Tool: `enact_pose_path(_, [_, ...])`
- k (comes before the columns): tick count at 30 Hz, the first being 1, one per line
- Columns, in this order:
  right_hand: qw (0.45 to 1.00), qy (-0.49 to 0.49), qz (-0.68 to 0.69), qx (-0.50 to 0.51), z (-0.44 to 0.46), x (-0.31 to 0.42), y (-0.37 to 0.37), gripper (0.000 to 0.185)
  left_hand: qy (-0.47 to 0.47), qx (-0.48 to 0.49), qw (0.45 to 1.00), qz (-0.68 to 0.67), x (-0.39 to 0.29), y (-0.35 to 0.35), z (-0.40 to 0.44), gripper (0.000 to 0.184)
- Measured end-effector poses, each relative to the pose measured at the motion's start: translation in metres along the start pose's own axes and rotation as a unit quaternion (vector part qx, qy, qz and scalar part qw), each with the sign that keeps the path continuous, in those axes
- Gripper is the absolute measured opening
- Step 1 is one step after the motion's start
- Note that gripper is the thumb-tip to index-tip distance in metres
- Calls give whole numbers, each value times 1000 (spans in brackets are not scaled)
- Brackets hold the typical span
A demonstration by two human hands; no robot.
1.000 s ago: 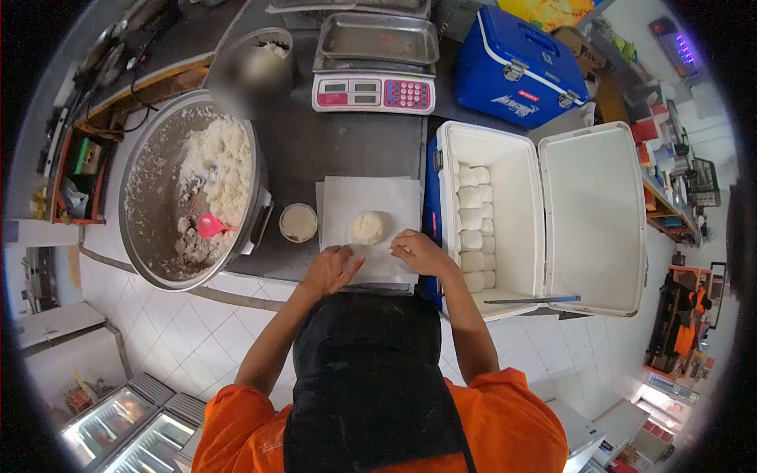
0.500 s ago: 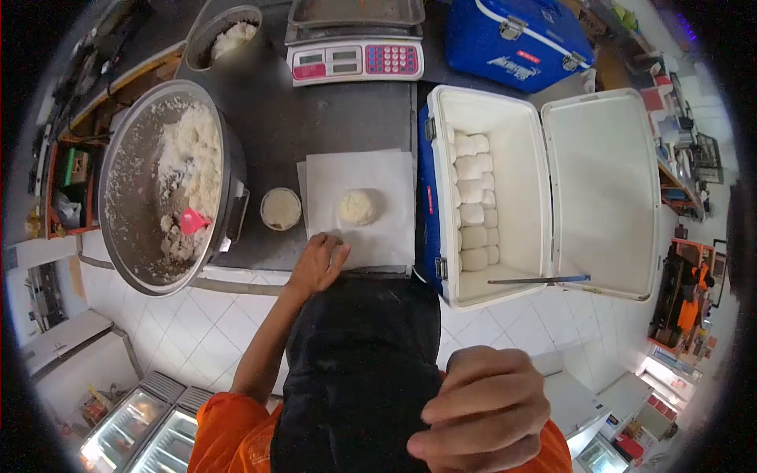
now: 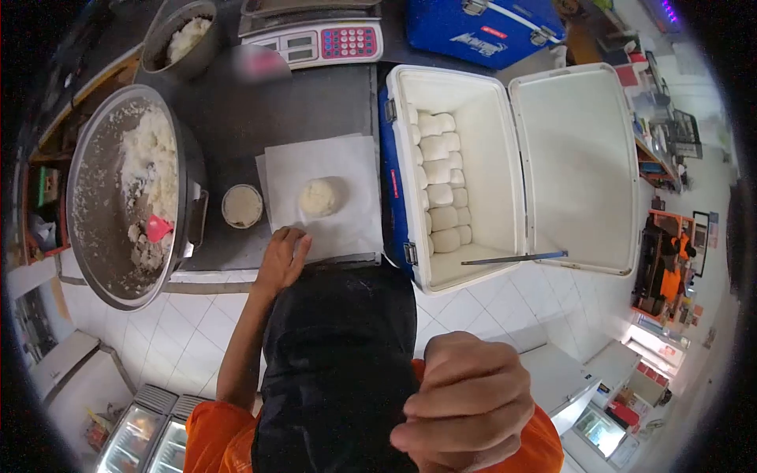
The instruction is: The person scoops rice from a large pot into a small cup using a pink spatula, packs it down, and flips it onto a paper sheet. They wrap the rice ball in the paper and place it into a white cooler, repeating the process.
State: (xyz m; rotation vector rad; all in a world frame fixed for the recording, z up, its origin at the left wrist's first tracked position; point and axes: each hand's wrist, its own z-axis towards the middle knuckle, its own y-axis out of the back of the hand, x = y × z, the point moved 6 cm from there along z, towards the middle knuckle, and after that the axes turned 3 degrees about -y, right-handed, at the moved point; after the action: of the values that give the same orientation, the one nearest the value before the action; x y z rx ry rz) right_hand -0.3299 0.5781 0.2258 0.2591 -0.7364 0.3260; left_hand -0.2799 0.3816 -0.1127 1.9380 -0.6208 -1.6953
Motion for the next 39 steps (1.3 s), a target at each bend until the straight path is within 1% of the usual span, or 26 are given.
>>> enact_pose_path(2, [997, 30, -68, -12, -1, -1, 2, 52, -3, -6, 1000, -12, 0, 0, -1, 35])
enact_pose_path(3, [997, 31, -65, -11, -4, -6, 1, 52, -2, -15, 1000, -7, 1, 0, -2, 35])
enact_pose_path(5, [998, 25, -23, -46, -9, -19, 6, 53, -2, -28, 1000, -5, 6, 0, -3, 34])
enact_pose_path(6, [998, 27, -26, -40, -8, -23, 7, 53, -6, -28, 1000, 2, 12, -1, -3, 34])
enact_pose_path(8, [997, 41, 63, 2, -8, -23, 5, 53, -11, -20, 1000, -1, 6, -11, -1, 34])
enact_pose_path(9, [997, 38, 63, 3, -12, -32, 8, 53, 15, -13, 1000, -6, 3, -7, 1, 34])
enact_pose_path(10, [993, 15, 112, 23, -19, -49, 8, 36, 43, -7, 999, -7, 4, -2, 0, 35])
enact_pose_path(11, [986, -5, 164, 42, -23, -59, 6, 26, 47, -9, 999, -1, 6, -1, 0, 35])
enact_pose_path(12, [984, -148, 13, 96, -24, -78, -1, 18, 29, -6, 1000, -9, 6, -2, 0, 34])
enact_pose_path(13, [981, -169, -40, 91, -28, -114, -9, 9, 12, -3, 1000, -16, 6, -3, -1, 34])
enact_pose_path(14, [938, -304, -73, 153, -49, -157, -18, 13, 17, -8, 1000, -6, 8, -2, -2, 34])
enact_pose_path(16, [878, -389, -128, 248, -113, -230, -32, 21, 19, -25, 1000, 0, 9, -2, -3, 31])
enact_pose_path(18, [809, -332, -256, 412, -180, -274, -38, 23, -1, -27, 1000, -4, 10, 0, -4, 29])
enact_pose_path(19, [812, -326, -254, 412, -194, -287, -41, 23, -1, -27, 1000, 9, 11, -1, -4, 29])
enact_pose_path(21, [775, -290, -289, 482, -222, -302, -48, 24, 2, -27, 999, 20, 16, -3, -6, 29])
enact_pose_path(22, [775, -287, -287, 484, -231, -310, -49, 24, -6, -12, 1000, 24, 18, -4, -7, 31])
enact_pose_path(24, [742, -466, -190, 443, -246, -328, -44, 23, -12, 1, 999, 30, 20, -3, -9, 33])
enact_pose_path(25, [743, -464, -189, 444, -241, -326, -42, 23, 4, 10, 999, 36, 21, -4, -9, 36])
enact_pose_path(27, [763, -352, -218, 497, -226, -314, -43, 18, 20, 20, 999, 44, 22, -4, -9, 40])
enact_pose_path(30, [755, -381, -166, 507, -222, -322, -40, 16, 18, 19, 993, 113, 13, 0, -8, 46])
enact_pose_path(32, [759, -380, -172, 501, -227, -330, -37, 18, 62, 53, 994, 80, 2, 10, -2, 38])
enact_pose_path(33, [761, -379, -178, 496, -227, -332, -37, 19, 60, 52, 994, 81, 10, 7, -1, 38])
enact_pose_path(35, [754, -389, -205, 488, -221, -322, -37, 20, 21, 76, 990, 115, 30, -3, 3, 24])
enact_pose_path(36, [746, -401, -230, 480, -217, -314, -38, 22, 20, 73, 990, 117, 31, -1, 3, 24])
enact_pose_path(37, [748, -397, -231, 479, -210, -300, -42, 22, -8, 41, 992, 116, 27, 4, 2, 18])
enact_pose_path(39, [872, -201, -296, 334, -178, -254, -43, 18, -38, 8, 993, 114, 19, 11, -1, 12])
